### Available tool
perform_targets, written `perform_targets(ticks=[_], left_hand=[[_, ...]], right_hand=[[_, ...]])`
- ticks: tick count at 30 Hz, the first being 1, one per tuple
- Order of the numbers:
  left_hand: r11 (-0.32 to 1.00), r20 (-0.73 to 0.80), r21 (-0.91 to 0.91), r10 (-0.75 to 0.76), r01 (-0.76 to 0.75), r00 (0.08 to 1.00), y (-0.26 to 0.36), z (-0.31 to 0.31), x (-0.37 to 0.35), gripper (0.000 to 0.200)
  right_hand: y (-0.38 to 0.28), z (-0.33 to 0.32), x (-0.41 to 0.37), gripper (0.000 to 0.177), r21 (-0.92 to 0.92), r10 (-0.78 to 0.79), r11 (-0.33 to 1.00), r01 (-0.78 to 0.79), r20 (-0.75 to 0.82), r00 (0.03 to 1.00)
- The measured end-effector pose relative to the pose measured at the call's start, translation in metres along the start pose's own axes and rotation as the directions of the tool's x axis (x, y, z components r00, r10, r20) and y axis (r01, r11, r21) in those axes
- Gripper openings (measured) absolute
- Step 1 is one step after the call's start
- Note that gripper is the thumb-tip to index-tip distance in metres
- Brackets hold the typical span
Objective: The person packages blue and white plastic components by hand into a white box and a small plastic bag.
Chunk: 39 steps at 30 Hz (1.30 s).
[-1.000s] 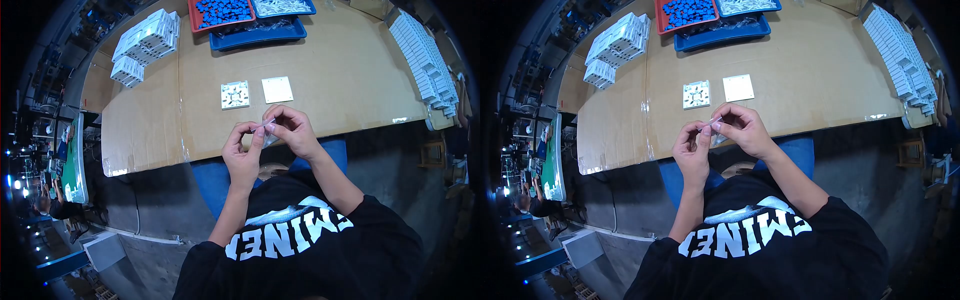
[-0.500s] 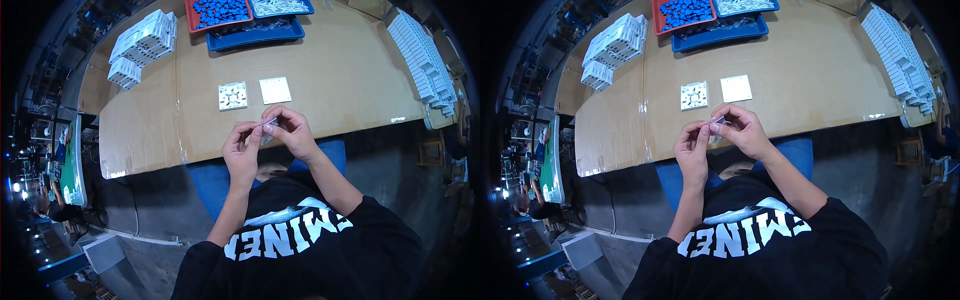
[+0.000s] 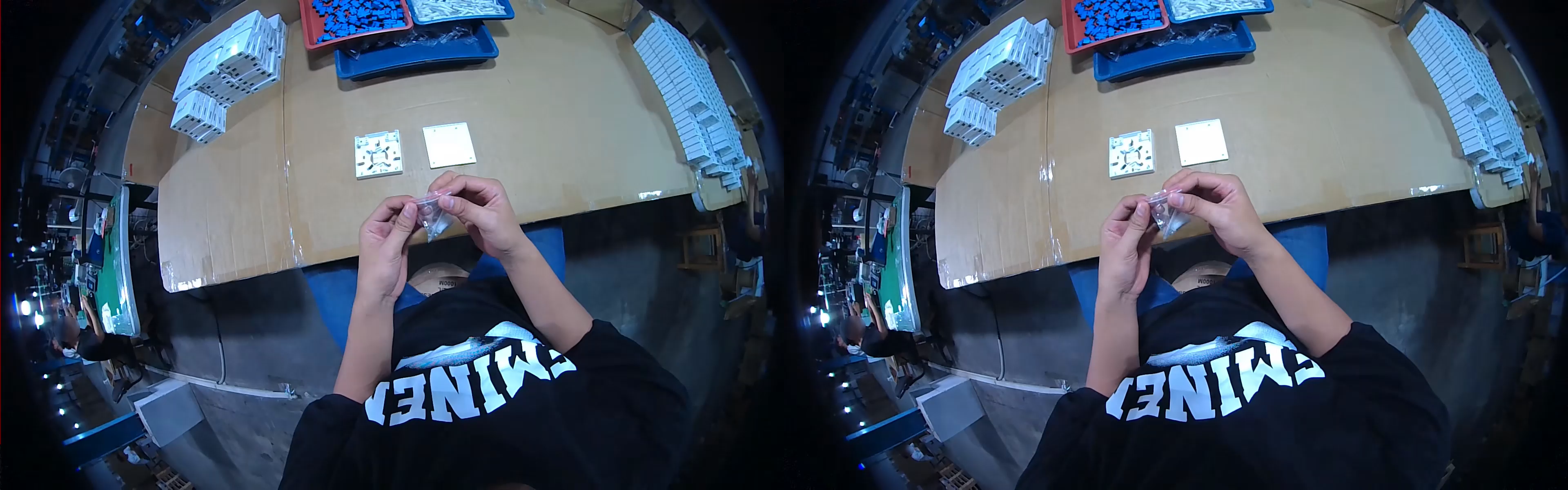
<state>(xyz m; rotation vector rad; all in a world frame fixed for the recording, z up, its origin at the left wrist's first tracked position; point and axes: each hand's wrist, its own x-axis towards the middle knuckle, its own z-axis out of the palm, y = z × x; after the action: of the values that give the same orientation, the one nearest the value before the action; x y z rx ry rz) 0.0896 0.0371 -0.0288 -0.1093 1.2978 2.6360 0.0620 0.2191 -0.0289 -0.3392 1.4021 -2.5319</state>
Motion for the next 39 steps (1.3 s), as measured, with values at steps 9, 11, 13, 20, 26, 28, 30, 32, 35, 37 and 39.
perform_targets(ticks=[9, 11, 13, 20, 26, 28, 30, 32, 35, 37, 39], left_hand=[[0.991, -0.054, 0.067, 0.117, -0.113, 0.992, -0.003, -0.004, 0.002, 0.013], [0.985, -0.046, 0.101, 0.142, -0.137, 0.989, -0.004, -0.002, 0.002, 0.015], [0.979, -0.034, 0.131, 0.163, -0.157, 0.986, -0.001, 0.009, 0.001, 0.017], [0.964, -0.025, 0.032, -0.262, 0.262, 0.965, -0.009, -0.024, 0.006, 0.032], [0.98, -0.054, -0.008, -0.199, 0.198, 0.979, -0.006, -0.013, 0.002, 0.025], [0.987, -0.084, 0.004, -0.159, 0.16, 0.984, -0.006, -0.012, 0.003, 0.024], [0.99, -0.146, 0.13, -0.04, 0.059, 0.988, -0.009, -0.014, 0.005, 0.022], [0.983, -0.158, 0.184, 0.026, 0.004, 0.987, -0.008, -0.009, 0.005, 0.021], [0.956, -0.164, 0.277, 0.14, -0.091, 0.976, -0.008, -0.005, 0.006, 0.019], [0.94, -0.158, 0.316, 0.182, -0.125, 0.97, -0.01, -0.004, 0.005, 0.018], [0.915, -0.113, 0.361, 0.233, -0.178, 0.966, -0.011, -0.004, 0.004, 0.015]], right_hand=[[0.006, -0.001, 0.001, 0.014, 0.099, 0.069, 0.993, -0.065, -0.028, 0.997], [0.007, -0.003, 0.001, 0.015, 0.108, 0.079, 0.991, -0.074, -0.039, 0.996], [0.005, -0.007, 0.003, 0.015, -0.089, -0.012, 0.996, 0.013, 0.008, 1.0], [-0.008, -0.007, 0.005, 0.015, -0.235, -0.085, 0.966, 0.111, 0.116, 0.99], [-0.016, -0.018, 0.005, 0.018, -0.33, -0.086, 0.932, 0.15, 0.199, 0.976], [-0.02, -0.019, 0.004, 0.025, -0.305, -0.066, 0.947, 0.103, 0.131, 0.989], [-0.023, -0.021, 0.003, 0.028, -0.21, -0.004, 0.977, 0.018, 0.065, 0.998], [-0.024, -0.021, 0.003, 0.032, -0.108, 0.059, 0.992, -0.058, 0.007, 0.998], [-0.018, -0.019, 0.004, 0.035, -0.245, 0.074, 0.966, -0.08, -0.031, 0.997], [-0.013, -0.016, 0.003, 0.034, -0.361, 0.129, 0.925, -0.122, -0.003, 0.992], [-0.01, -0.012, 0.003, 0.033, -0.341, 0.14, 0.93, -0.138, -0.018, 0.99]])
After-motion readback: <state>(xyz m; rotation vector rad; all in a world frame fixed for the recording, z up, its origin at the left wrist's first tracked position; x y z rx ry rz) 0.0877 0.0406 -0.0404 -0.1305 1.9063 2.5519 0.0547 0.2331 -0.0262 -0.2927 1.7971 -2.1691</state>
